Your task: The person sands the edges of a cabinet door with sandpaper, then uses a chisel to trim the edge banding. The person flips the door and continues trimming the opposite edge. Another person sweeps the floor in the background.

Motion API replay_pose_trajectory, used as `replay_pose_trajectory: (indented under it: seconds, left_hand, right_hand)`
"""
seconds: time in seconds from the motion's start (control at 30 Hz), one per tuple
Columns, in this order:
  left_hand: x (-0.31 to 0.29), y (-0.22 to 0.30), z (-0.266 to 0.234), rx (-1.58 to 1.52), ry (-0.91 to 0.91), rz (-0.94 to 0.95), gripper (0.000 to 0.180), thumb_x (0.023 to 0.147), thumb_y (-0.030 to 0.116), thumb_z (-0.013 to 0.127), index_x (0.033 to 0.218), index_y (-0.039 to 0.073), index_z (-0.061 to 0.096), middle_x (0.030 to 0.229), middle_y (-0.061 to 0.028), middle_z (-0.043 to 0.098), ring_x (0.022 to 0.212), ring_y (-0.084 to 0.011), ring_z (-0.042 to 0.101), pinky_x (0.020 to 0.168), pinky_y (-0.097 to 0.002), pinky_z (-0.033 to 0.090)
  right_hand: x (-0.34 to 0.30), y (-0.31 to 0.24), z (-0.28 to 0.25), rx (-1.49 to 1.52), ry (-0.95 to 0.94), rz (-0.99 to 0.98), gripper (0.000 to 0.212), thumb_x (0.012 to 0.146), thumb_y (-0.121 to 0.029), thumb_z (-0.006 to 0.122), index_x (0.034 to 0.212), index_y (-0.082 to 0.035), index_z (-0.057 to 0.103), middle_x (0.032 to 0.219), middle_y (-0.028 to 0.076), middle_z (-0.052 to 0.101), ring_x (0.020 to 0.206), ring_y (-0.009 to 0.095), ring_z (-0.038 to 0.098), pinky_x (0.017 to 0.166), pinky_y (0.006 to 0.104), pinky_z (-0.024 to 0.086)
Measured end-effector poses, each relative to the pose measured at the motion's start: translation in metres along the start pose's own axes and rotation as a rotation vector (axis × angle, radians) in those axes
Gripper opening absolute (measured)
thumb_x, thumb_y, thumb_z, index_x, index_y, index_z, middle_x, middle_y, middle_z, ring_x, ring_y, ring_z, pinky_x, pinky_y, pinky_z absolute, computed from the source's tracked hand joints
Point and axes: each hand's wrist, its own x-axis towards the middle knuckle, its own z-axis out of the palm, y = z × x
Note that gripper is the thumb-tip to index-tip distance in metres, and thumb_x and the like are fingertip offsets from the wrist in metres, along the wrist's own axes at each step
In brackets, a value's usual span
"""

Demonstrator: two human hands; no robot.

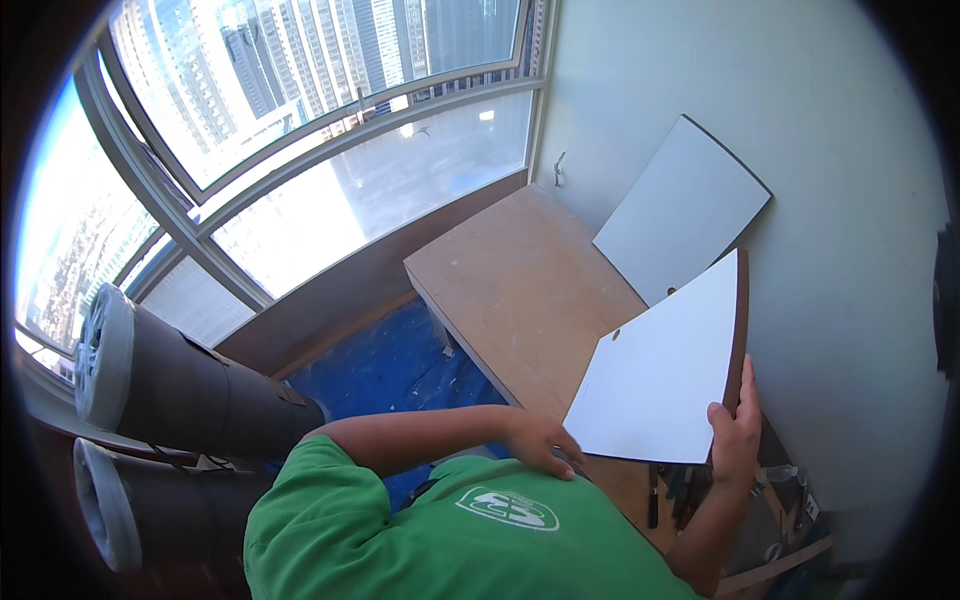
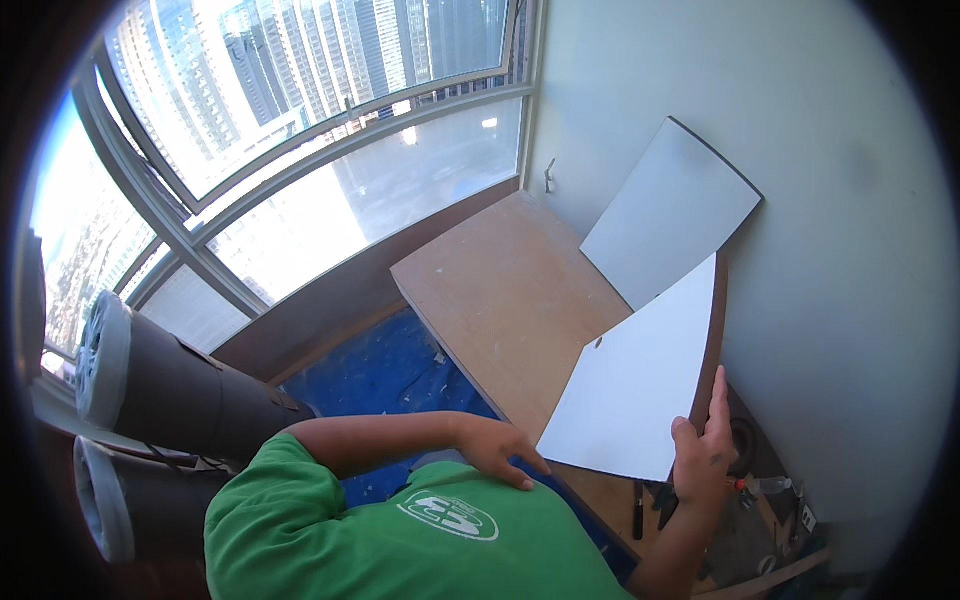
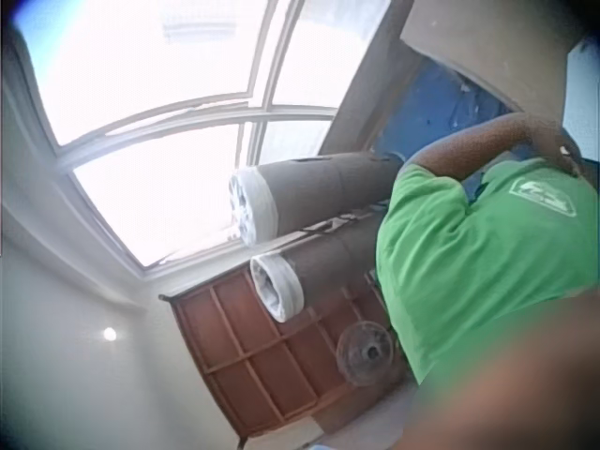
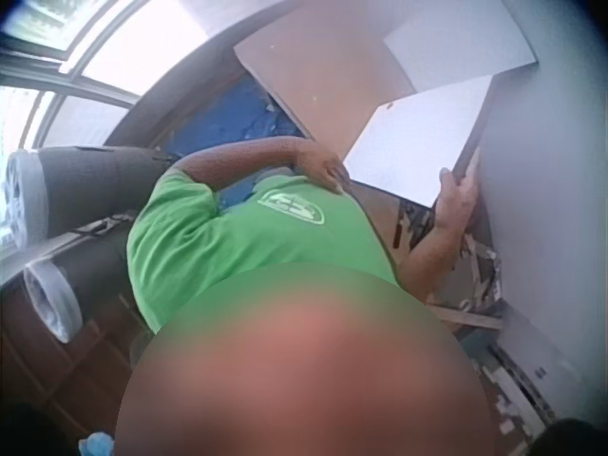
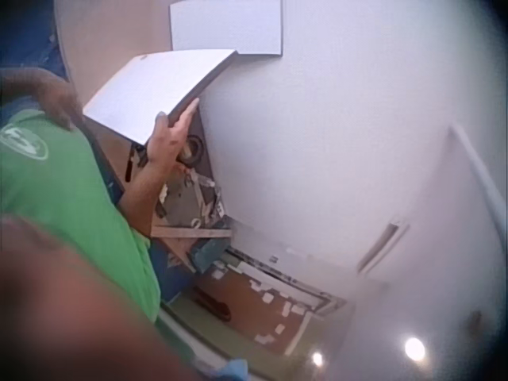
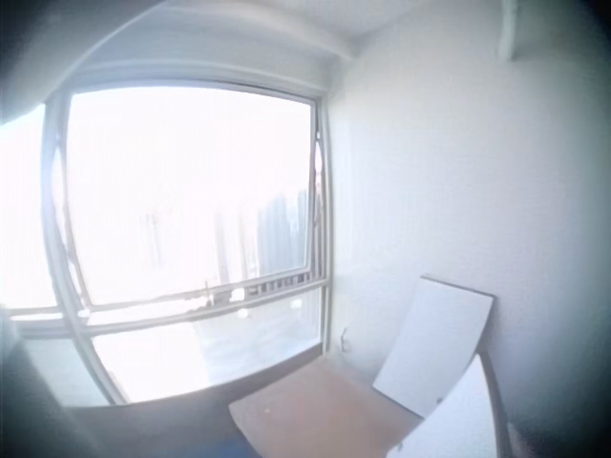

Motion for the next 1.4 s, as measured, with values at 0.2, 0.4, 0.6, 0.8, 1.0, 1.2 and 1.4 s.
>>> replay_pose_trajectory:
  seconds: [0.2, 0.4, 0.6, 0.8, 1.0, 1.2, 1.4]
  left_hand:
    - [-0.025, -0.102, 0.067, -0.301, 0.079, -0.548, 0.074, 0.111, 0.061, 0.046, 0.142, -0.002, 0.067, 0.144, -0.0257, 0.066, 0.138, -0.0372, 0.059, 0.12, -0.0454, 0.041]
    - [-0.029, -0.087, 0.045, -0.551, 0.219, -0.098, 0.033, 0.105, 0.015, 0.047, 0.121, -0.001, 0.072, 0.145, -0.019, 0.067, 0.138, -0.0303, 0.058, 0.121, -0.0417, 0.04]
    - [-0.009, -0.084, 0.045, -0.772, 0.442, 0.075, 0.015, 0.105, 0.005, 0.044, 0.104, 0.006, 0.059, 0.139, -0.0185, 0.066, 0.134, -0.0277, 0.059, 0.119, -0.0427, 0.04]
    - [0.0, -0.081, 0.063, -0.742, 0.321, -0.067, 0.03, 0.115, 0.029, 0.044, 0.126, 0.005, 0.057, 0.141, -0.0164, 0.06, 0.133, -0.0274, 0.058, 0.119, -0.0416, 0.039]
    - [-0.021, -0.023, 0.026, -0.575, -0.081, -0.031, 0.057, 0.113, 0.04, 0.05, 0.151, -0.001, 0.056, 0.154, -0.0208, 0.056, 0.147, -0.0335, 0.049, 0.123, -0.0444, 0.038]
    - [-0.043, 0.095, -0.044, -0.792, 0.078, 0.93, 0.053, 0.111, 0.031, 0.052, 0.137, -0.014, 0.064, 0.141, -0.035, 0.063, 0.135, -0.0465, 0.061, 0.119, -0.0567, 0.042]
    - [-0.028, 0.18, -0.053, -1.336, 0.15, 1.112, 0.101, 0.091, 0.08, 0.063, 0.134, -0.011, 0.068, 0.13, -0.0254, 0.073, 0.123, -0.0478, 0.069, 0.126, -0.0546, 0.029]
  right_hand:
    - [0.0, 0.007, -0.004, -0.005, 0.011, 0.005, 0.084, 0.087, -0.006, 0.055, 0.169, -0.001, 0.032, 0.154, 0.028, 0.057, 0.138, 0.034, 0.059, 0.118, 0.0428, 0.043]
    - [-0.002, 0.002, -0.003, 0.029, 0.024, 0.038, 0.086, 0.086, -0.007, 0.055, 0.169, -0.001, 0.031, 0.158, 0.027, 0.053, 0.14, 0.033, 0.057, 0.12, 0.0422, 0.041]
    - [0.0, 0.003, -0.003, 0.059, -0.012, 0.022, 0.086, 0.086, -0.007, 0.053, 0.169, 0.001, 0.03, 0.162, 0.026, 0.048, 0.144, 0.032, 0.052, 0.122, 0.041, 0.038]
    - [-0.001, 0.001, -0.003, 0.053, -0.01, 0.041, 0.085, 0.087, -0.006, 0.053, 0.168, 0.002, 0.03, 0.162, 0.026, 0.047, 0.144, 0.032, 0.052, 0.122, 0.0423, 0.037]
    - [0.002, 0.001, 0.0, 0.106, 0.001, 0.061, 0.083, 0.091, -0.004, 0.054, 0.168, 0.005, 0.027, 0.153, 0.026, 0.056, 0.14, 0.029, 0.056, 0.121, 0.0409, 0.038]
    - [0.003, -0.014, -0.008, 0.061, -0.084, 0.101, 0.076, 0.097, -0.005, 0.057, 0.168, 0.004, 0.029, 0.155, 0.023, 0.055, 0.141, 0.027, 0.055, 0.12, 0.0408, 0.039]
    - [0.018, -0.035, -0.001, -0.478, -0.005, 0.278, 0.066, 0.102, -0.012, 0.059, 0.163, 0.002, 0.039, 0.142, 0.029, 0.063, 0.128, 0.036, 0.066, 0.113, 0.0423, 0.046]
